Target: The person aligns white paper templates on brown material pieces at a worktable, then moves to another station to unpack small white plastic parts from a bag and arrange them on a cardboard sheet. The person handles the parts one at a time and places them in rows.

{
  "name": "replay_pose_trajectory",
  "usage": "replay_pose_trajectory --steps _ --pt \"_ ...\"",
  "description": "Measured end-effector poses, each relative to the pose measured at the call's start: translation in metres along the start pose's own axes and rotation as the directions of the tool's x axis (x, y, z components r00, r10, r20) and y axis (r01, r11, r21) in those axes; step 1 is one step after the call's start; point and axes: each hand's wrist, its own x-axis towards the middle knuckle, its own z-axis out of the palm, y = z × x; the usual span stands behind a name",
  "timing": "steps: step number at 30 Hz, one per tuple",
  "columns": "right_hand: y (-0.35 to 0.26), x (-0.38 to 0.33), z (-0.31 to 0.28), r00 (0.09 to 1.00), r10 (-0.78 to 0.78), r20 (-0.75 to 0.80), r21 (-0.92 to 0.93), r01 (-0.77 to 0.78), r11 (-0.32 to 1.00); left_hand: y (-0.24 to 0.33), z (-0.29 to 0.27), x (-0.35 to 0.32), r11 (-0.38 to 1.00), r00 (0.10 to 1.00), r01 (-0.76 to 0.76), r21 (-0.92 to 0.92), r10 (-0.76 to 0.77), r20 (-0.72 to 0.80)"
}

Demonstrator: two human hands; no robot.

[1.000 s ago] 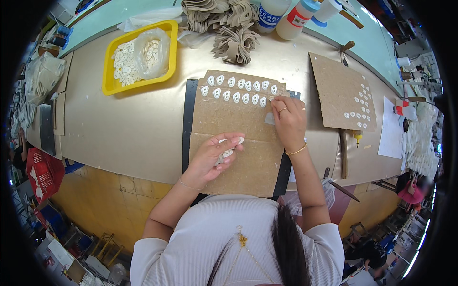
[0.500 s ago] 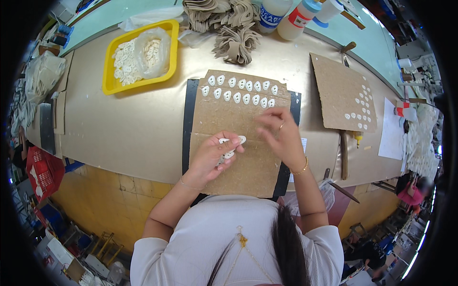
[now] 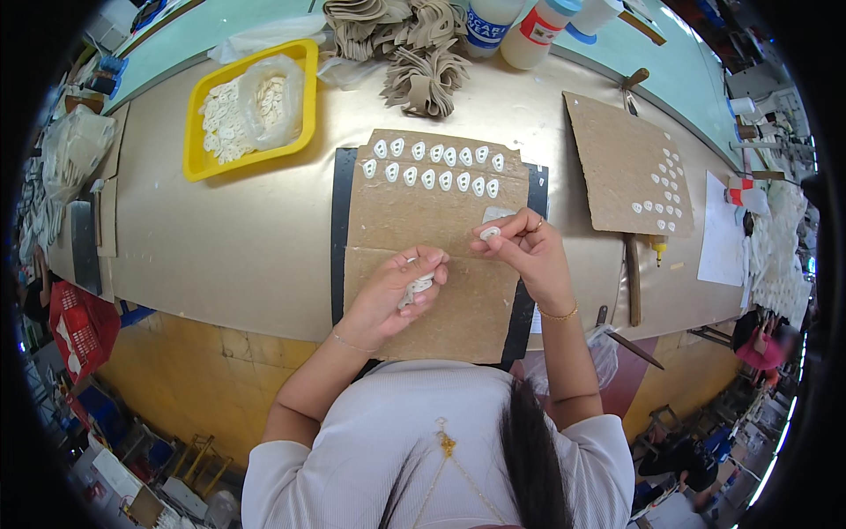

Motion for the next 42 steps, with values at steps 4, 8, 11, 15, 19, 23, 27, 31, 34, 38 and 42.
replay_pose_trajectory --steps 4,8,11,15,19,23,27,31,34,38,42 --pt "-0.002 0.003 -0.012 0.998 0.056 -0.031 -0.031 -0.057 0.998 0.0 -0.003 -0.001 1.0 1.0 -0.011 -0.006 0.011 0.006" --pt "-0.006 0.011 -0.024 0.994 -0.052 -0.097 -0.232 0.028 0.972 -0.001 -0.001 -0.001 0.998 0.997 -0.069 -0.003 0.069 -0.039" --pt "-0.01 0.021 -0.04 0.987 -0.131 -0.094 -0.483 0.07 0.873 -0.001 -0.004 0.001 0.998 0.996 -0.055 -0.03 0.053 -0.073" --pt "-0.017 0.037 -0.051 0.989 -0.114 -0.098 -0.713 0.01 0.701 0.001 -0.007 -0.001 0.995 1.0 -0.014 -0.102 0.016 0.017" --pt "-0.034 0.055 -0.042 0.997 -0.046 -0.059 -0.827 -0.023 0.562 0.002 -0.007 -0.001 0.991 0.999 0.004 -0.133 0.002 0.045" --pt "-0.038 0.069 -0.046 1.0 0.01 -0.004 -0.858 -0.009 0.514 0.003 -0.002 -0.004 0.988 0.999 -0.002 -0.156 -0.004 -0.038" --pt "-0.033 0.078 -0.048 0.994 -0.07 0.08 -0.933 0.099 0.345 0.004 -0.005 -0.005 0.994 0.999 -0.052 -0.097 0.052 -0.003" --pt "-0.017 0.078 -0.054 0.952 -0.289 0.105 -0.944 0.187 0.272 0.004 -0.005 -0.006 0.997 0.997 -0.071 -0.021 0.07 -0.018" --pt "-0.019 0.061 -0.037 0.901 -0.42 0.109 -0.956 0.211 0.204 0.002 -0.005 -0.006 0.996 0.994 -0.09 0.027 0.091 -0.063" --pt "-0.017 0.03 -0.006 0.948 -0.186 0.257 -0.607 0.308 0.732 0.002 -0.003 -0.006 0.998 0.999 -0.041 0.054 0.042 -0.027" --pt "-0.004 0.018 0.017 0.916 -0.058 0.397 -0.329 0.201 0.923 -0.002 -0.007 -0.002 0.993 0.987 0.096 -0.063 -0.086 0.136"
